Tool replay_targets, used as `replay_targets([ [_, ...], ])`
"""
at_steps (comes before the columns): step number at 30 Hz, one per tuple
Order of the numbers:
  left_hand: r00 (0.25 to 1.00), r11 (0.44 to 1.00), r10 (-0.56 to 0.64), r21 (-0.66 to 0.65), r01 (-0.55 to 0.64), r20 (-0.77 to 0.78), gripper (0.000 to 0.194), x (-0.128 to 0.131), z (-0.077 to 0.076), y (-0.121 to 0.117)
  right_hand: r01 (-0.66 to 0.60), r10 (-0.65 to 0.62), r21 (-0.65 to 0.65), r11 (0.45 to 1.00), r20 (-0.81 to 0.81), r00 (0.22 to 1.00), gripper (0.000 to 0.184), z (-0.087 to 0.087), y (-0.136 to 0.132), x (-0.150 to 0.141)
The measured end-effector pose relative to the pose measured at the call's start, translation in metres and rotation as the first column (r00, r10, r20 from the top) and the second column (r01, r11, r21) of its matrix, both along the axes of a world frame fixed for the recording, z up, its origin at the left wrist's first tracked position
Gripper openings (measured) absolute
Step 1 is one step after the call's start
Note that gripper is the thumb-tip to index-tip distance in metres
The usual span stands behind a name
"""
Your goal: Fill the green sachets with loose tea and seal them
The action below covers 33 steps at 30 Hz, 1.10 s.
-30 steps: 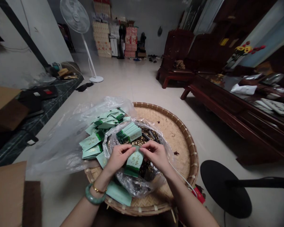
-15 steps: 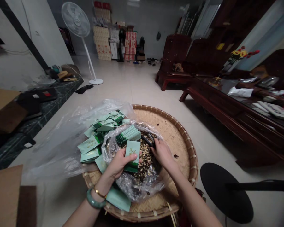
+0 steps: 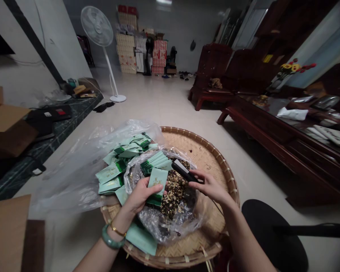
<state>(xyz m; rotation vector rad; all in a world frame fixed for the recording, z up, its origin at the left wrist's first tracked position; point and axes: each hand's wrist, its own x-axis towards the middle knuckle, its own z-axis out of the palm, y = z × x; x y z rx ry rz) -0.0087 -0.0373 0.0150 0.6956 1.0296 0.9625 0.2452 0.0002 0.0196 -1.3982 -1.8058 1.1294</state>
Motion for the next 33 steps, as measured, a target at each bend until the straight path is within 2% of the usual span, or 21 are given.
replay_targets([
  [3,0.999,0.999,-0.029,0.018,0.029,-0.023,0.051,0.001,-0.002,0.0,-0.108,0.112,0.049,0.993,-0.076,0.991,0.043,0.016,-0.007,-0.002],
  [7,0.991,0.992,-0.092,0.072,0.1,-0.101,0.045,0.003,-0.005,-0.001,-0.203,0.2,0.078,0.976,0.041,0.979,0.042,0.031,-0.009,-0.014],
  [10,0.98,0.986,-0.123,0.091,0.138,-0.158,0.044,0.004,-0.006,-0.001,-0.256,0.245,0.082,0.963,0.127,0.961,0.037,0.035,-0.006,-0.022],
  [19,0.969,0.988,-0.132,0.051,0.145,-0.211,0.048,0.005,-0.008,0.0,-0.298,0.278,0.087,0.951,0.189,0.942,0.024,0.04,-0.002,-0.032],
  [25,0.978,0.989,-0.141,0.026,0.146,-0.153,0.049,0.004,-0.004,0.001,-0.31,0.279,0.121,0.943,0.215,0.936,0.023,0.037,0.0,-0.033],
  [33,0.988,0.995,-0.091,-0.016,0.093,0.124,0.057,0.007,0.0,0.0,-0.275,0.259,0.088,0.957,0.157,0.953,0.024,0.031,0.001,-0.033],
])
